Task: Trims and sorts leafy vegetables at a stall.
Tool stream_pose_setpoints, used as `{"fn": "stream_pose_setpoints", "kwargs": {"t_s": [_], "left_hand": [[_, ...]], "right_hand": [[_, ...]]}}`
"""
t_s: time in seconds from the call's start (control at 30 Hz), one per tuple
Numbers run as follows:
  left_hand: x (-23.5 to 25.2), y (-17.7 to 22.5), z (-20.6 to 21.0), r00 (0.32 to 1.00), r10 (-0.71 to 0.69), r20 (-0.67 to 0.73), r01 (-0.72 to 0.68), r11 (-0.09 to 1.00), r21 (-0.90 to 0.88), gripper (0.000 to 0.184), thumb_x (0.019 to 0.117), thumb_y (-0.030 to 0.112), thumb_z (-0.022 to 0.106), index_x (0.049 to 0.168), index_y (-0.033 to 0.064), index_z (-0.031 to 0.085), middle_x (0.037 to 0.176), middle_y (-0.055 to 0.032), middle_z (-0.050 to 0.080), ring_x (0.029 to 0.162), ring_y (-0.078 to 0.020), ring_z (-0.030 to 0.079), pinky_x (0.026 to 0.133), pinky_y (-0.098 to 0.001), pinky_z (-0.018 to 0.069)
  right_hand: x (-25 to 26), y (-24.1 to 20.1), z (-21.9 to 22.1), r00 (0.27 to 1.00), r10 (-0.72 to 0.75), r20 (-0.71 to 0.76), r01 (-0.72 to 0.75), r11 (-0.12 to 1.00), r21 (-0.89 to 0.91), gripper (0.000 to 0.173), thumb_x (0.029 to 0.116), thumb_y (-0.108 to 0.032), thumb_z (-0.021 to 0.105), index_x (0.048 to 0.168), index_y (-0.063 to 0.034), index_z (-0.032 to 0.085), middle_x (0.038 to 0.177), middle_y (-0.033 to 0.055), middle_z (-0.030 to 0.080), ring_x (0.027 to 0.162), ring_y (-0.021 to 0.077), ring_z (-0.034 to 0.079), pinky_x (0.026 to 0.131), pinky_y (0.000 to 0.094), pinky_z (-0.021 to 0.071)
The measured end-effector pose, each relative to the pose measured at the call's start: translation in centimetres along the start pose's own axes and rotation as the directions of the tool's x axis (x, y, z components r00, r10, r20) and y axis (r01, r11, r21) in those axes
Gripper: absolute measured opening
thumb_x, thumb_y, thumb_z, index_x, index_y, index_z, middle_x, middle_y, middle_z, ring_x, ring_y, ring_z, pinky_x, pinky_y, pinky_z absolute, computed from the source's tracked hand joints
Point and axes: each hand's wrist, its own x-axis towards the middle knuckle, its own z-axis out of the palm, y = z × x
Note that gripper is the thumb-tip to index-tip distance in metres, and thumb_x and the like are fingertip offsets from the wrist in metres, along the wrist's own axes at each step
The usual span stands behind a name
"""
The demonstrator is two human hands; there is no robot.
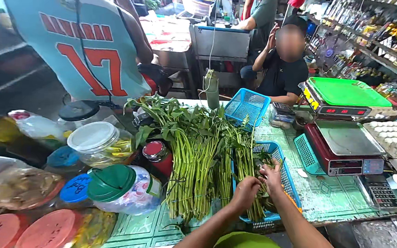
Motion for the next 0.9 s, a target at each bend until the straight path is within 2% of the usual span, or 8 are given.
{"fn": "stream_pose_setpoints", "kwargs": {"t_s": [0.07,0.17,0.23,0.33,0.47,0.6,0.77,0.9], "left_hand": [[1.7,-1.4,-1.7,0.966,-0.258,-0.024,0.257,0.965,-0.056,0.029,0.1045,0.013,0.054,0.129,-0.0013,0.061,0.124,-0.0184,0.065,0.108,-0.0258,0.068,0.096,-0.0427,0.0563],[3.1,-3.7,-2.8,0.876,-0.479,-0.059,0.456,0.861,-0.224,0.023,0.1040,0.014,0.056,0.122,0.0014,0.062,0.108,-0.0155,0.068,0.084,-0.0242,0.071,0.075,-0.0434,0.0605],[3.2,-4.3,-2.6,0.852,-0.522,-0.041,0.493,0.825,-0.275,0.021,0.1037,0.014,0.057,0.119,0.0011,0.063,0.101,-0.0131,0.069,0.078,-0.0209,0.069,0.069,-0.0390,0.0589],[3.0,-4.3,-1.8,0.841,-0.540,-0.035,0.490,0.788,-0.373,0.018,0.1041,0.012,0.057,0.116,0.0001,0.063,0.098,-0.0121,0.070,0.077,-0.0190,0.069,0.067,-0.0355,0.0579],[3.0,-2.7,-1.7,0.881,-0.465,-0.091,0.351,0.769,-0.534,0.017,0.1059,0.011,0.054,0.110,-0.0006,0.066,0.093,-0.0096,0.072,0.074,-0.0159,0.070,0.065,-0.0308,0.0582],[3.4,0.0,-2.5,0.924,-0.369,-0.095,0.238,0.753,-0.614,0.020,0.1068,0.011,0.053,0.108,-0.0013,0.068,0.089,-0.0085,0.072,0.074,-0.0159,0.070,0.066,-0.0305,0.0585],[3.9,-1.0,-1.3,0.862,-0.495,0.109,0.464,0.686,-0.561,0.025,0.1089,0.019,0.051,0.117,-0.0015,0.062,0.090,-0.0103,0.073,0.072,-0.0169,0.070,0.066,-0.0331,0.0589],[2.6,-1.1,-0.2,0.887,-0.450,0.100,0.384,0.600,-0.702,0.037,0.1113,0.030,0.045,0.119,-0.0018,0.064,0.094,-0.0108,0.072,0.079,-0.0197,0.071,0.070,-0.0367,0.0598]], "right_hand": [[2.3,2.7,-1.3,0.997,0.025,0.078,0.013,0.890,-0.455,0.052,0.1033,-0.022,0.062,0.148,-0.0030,0.044,0.117,0.0228,0.065,0.092,0.0318,0.067,0.077,0.0500,0.0561],[3.4,4.8,-2.3,0.951,0.225,0.212,0.040,0.592,-0.805,0.040,0.1018,-0.032,0.063,0.129,-0.0021,0.065,0.126,0.0213,0.067,0.119,0.0354,0.064,0.104,0.0565,0.0481],[3.1,4.9,-2.2,0.945,0.225,0.237,0.072,0.562,-0.824,0.031,0.1024,-0.028,0.061,0.119,-0.0028,0.070,0.119,0.0197,0.069,0.114,0.0337,0.064,0.101,0.0558,0.0478],[1.1,1.4,-2.1,0.978,0.063,0.200,0.126,0.585,-0.802,0.031,0.1046,-0.025,0.052,0.121,-0.0029,0.066,0.109,0.0185,0.071,0.104,0.0340,0.068,0.094,0.0574,0.0520],[-2.6,-4.0,-2.9,0.938,-0.260,0.230,0.346,0.639,-0.687,0.026,0.1059,-0.025,0.051,0.115,-0.0034,0.062,0.085,0.0084,0.067,0.076,0.0211,0.067,0.074,0.0443,0.0569],[-4.9,-5.6,-3.0,0.854,-0.465,0.234,0.519,0.723,-0.456,0.022,0.1067,-0.018,0.046,0.116,0.0003,0.055,0.082,0.0038,0.064,0.071,0.0119,0.065,0.068,0.0306,0.0568],[-6.8,-7.6,-3.6,0.804,-0.554,0.216,0.594,0.729,-0.339,0.017,0.1067,-0.015,0.047,0.114,-0.0001,0.052,0.076,0.0013,0.055,0.057,0.0077,0.054,0.054,0.0248,0.0511],[-8.3,-7.1,-4.5,0.819,-0.485,0.305,0.567,0.608,-0.555,0.023,0.1043,-0.023,0.054,0.113,-0.0027,0.061,0.074,0.0006,0.057,0.059,0.0084,0.053,0.056,0.0276,0.0488]]}}
